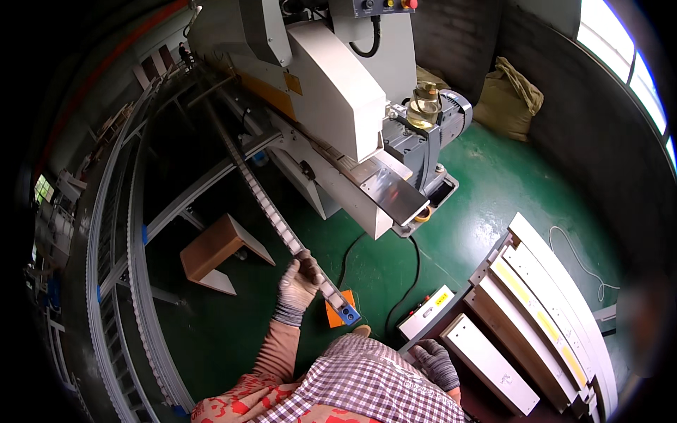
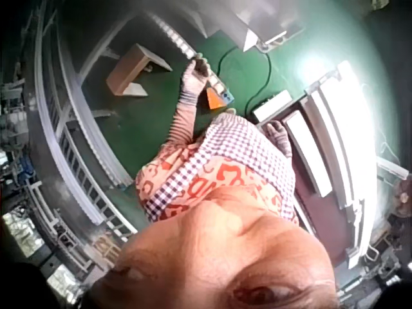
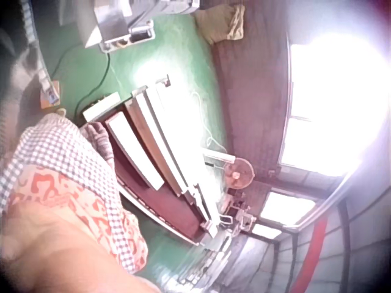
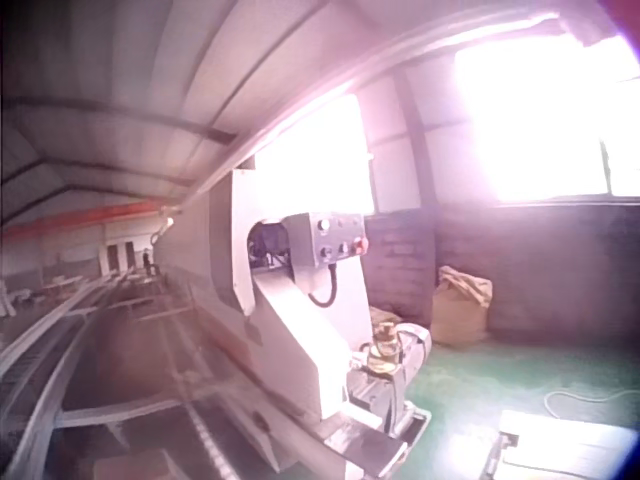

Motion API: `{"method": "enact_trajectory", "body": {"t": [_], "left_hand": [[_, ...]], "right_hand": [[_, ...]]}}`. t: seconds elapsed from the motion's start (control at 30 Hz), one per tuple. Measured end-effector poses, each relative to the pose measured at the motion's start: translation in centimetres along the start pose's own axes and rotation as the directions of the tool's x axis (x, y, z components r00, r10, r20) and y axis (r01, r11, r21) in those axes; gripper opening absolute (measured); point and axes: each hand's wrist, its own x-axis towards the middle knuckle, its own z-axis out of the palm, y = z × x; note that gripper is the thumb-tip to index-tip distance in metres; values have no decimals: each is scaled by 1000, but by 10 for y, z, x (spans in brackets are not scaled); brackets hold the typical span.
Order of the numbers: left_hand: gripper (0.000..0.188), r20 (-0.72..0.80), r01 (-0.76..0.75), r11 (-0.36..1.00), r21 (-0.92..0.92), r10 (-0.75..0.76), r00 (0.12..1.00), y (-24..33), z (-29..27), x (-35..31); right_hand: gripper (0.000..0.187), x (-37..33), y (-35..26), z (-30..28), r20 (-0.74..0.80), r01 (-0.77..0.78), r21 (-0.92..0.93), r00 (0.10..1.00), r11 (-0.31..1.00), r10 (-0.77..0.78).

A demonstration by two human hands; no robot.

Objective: The person operates a woodworking machine, feeding white rectangular wooden planks into the processing unit one by one. After the machine processes each plank, the person retrieves it and stacks it on a nearby table.

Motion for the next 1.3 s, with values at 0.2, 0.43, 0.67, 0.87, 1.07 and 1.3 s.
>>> {"method": "enact_trajectory", "body": {"t": [0.2,0.43,0.67,0.87,1.07,1.3], "left_hand": [[15,-548,-260,950,-173,126,827,60,-54,12],[12,-559,-312,934,-173,168,812,80,-68,22],[13,-532,-338,926,-167,204,822,98,-75,34],[12,-557,-351,922,-160,210,804,106,-82,35],[11,-594,-369,918,-143,219,774,110,-84,30],[11,-609,-398,911,-106,257,751,116,-85,22]], "right_hand": [[32,14,10,11,-35,-43,-128,999,991,39],[33,24,9,16,-29,-6,-212,1000,977,0],[36,30,5,22,-45,5,-210,999,978,-15],[37,38,25,16,-12,28,-244,999,969,-32],[36,33,25,18,-15,12,-236,1000,972,-16],[37,25,26,22,-14,-29,-250,1000,968,26]]}}
